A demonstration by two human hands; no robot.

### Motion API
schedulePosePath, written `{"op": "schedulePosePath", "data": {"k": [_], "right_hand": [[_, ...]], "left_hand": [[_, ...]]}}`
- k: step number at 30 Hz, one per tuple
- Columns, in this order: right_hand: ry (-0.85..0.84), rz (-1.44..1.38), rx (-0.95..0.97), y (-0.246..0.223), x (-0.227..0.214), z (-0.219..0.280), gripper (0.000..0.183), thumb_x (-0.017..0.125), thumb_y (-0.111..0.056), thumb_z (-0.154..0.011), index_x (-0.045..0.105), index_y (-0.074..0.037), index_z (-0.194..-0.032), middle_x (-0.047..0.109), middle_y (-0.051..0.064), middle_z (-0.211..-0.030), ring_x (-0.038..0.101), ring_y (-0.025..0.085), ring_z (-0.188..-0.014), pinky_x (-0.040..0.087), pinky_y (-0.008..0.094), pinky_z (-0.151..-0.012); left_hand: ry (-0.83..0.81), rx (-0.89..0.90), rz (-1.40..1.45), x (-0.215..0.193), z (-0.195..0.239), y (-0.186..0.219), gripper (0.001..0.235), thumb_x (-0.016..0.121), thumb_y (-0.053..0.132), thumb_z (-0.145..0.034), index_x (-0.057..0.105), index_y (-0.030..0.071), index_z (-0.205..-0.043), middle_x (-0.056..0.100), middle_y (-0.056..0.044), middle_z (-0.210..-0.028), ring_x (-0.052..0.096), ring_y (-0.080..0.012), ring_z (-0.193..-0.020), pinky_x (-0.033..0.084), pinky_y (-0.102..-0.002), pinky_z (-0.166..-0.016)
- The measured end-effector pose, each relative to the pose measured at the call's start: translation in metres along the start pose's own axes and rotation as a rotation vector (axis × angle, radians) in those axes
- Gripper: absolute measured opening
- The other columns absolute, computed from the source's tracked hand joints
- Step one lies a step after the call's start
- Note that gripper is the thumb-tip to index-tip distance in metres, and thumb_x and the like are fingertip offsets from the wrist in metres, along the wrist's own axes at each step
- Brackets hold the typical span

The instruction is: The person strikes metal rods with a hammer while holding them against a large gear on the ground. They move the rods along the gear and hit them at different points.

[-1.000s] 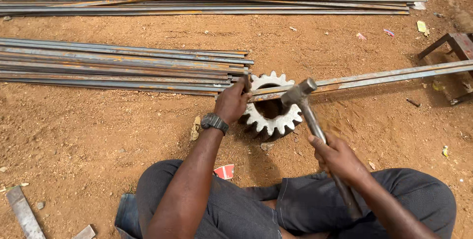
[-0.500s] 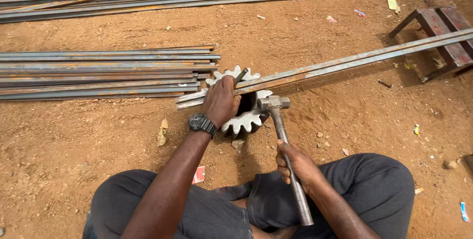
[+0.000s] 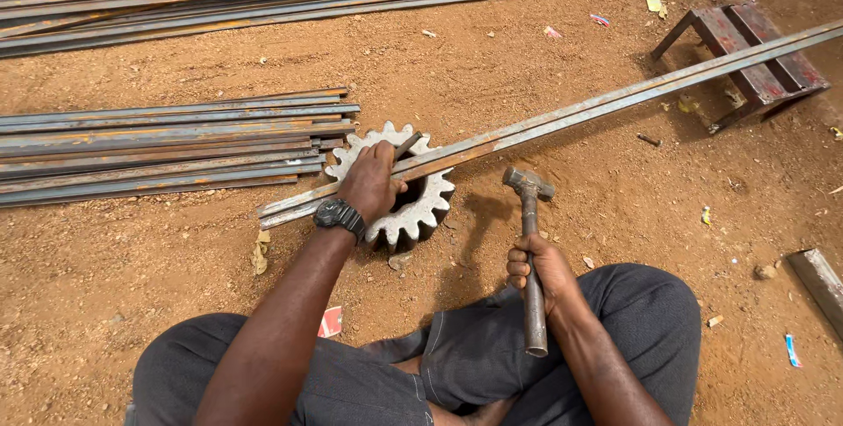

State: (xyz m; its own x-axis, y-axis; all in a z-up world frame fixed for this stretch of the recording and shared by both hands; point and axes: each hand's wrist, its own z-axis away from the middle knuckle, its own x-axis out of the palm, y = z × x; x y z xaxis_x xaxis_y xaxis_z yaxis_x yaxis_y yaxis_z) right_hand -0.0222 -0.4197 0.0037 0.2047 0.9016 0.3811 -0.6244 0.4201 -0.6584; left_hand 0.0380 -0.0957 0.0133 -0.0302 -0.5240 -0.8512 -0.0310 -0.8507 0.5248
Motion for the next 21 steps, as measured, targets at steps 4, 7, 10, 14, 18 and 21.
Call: {"op": "schedulePosePath", "data": {"k": [4, 7, 10, 14, 18, 21], "right_hand": [[-0.084, -0.047, 0.046, 0.001, -0.005, -0.002, 0.022, 0.051, -0.008, -0.092, 0.035, -0.015, -0.104, 0.047, -0.001, -0.069, 0.045, 0.004, -0.047, 0.041, 0.020, -0.033], [-0.132, -0.049, 0.063, 0.006, 0.000, -0.002, 0.021, 0.052, -0.008, -0.092, 0.035, -0.016, -0.102, 0.047, -0.001, -0.069, 0.045, 0.004, -0.046, 0.041, 0.020, -0.033], [-0.168, -0.034, 0.072, 0.005, 0.000, 0.004, 0.020, 0.053, -0.009, -0.093, 0.036, -0.012, -0.102, 0.047, 0.000, -0.069, 0.044, 0.005, -0.045, 0.041, 0.021, -0.033], [-0.157, -0.021, 0.054, 0.006, 0.005, 0.011, 0.021, 0.051, -0.007, -0.092, 0.037, -0.013, -0.106, 0.047, -0.001, -0.069, 0.045, 0.004, -0.045, 0.041, 0.020, -0.032], [-0.081, 0.045, -0.010, -0.005, 0.005, 0.019, 0.024, 0.050, -0.006, -0.092, 0.036, -0.010, -0.111, 0.048, 0.000, -0.070, 0.046, 0.004, -0.046, 0.042, 0.018, -0.032], [-0.078, 0.030, -0.032, -0.011, 0.006, 0.023, 0.027, 0.050, -0.005, -0.091, 0.036, -0.008, -0.114, 0.048, -0.001, -0.070, 0.047, 0.004, -0.046, 0.043, 0.017, -0.032]], "left_hand": [[-0.061, -0.185, 0.027, -0.024, 0.040, -0.021, 0.041, 0.082, 0.027, -0.084, 0.051, 0.009, -0.105, 0.058, -0.009, -0.101, 0.057, -0.0231, -0.093, 0.054, -0.042, -0.084], [-0.058, -0.227, 0.015, -0.038, 0.062, -0.037, 0.044, 0.082, 0.030, -0.084, 0.050, 0.009, -0.105, 0.059, -0.009, -0.100, 0.057, -0.0243, -0.092, 0.054, -0.043, -0.084], [-0.023, -0.222, 0.006, -0.042, 0.074, -0.045, 0.046, 0.085, 0.028, -0.080, 0.052, 0.009, -0.105, 0.059, -0.010, -0.103, 0.057, -0.0246, -0.096, 0.053, -0.042, -0.088], [0.006, -0.210, 0.037, -0.044, 0.080, -0.051, 0.048, 0.086, 0.025, -0.077, 0.052, 0.009, -0.107, 0.059, -0.010, -0.108, 0.058, -0.0242, -0.102, 0.052, -0.042, -0.092], [-0.035, -0.283, 0.051, -0.039, 0.076, -0.052, 0.045, 0.084, 0.024, -0.081, 0.052, 0.010, -0.109, 0.059, -0.009, -0.111, 0.059, -0.0235, -0.104, 0.054, -0.041, -0.093], [-0.019, -0.266, 0.015, -0.038, 0.073, -0.053, 0.043, 0.084, 0.026, -0.082, 0.053, 0.008, -0.108, 0.060, -0.010, -0.111, 0.059, -0.0240, -0.105, 0.054, -0.042, -0.095]]}}
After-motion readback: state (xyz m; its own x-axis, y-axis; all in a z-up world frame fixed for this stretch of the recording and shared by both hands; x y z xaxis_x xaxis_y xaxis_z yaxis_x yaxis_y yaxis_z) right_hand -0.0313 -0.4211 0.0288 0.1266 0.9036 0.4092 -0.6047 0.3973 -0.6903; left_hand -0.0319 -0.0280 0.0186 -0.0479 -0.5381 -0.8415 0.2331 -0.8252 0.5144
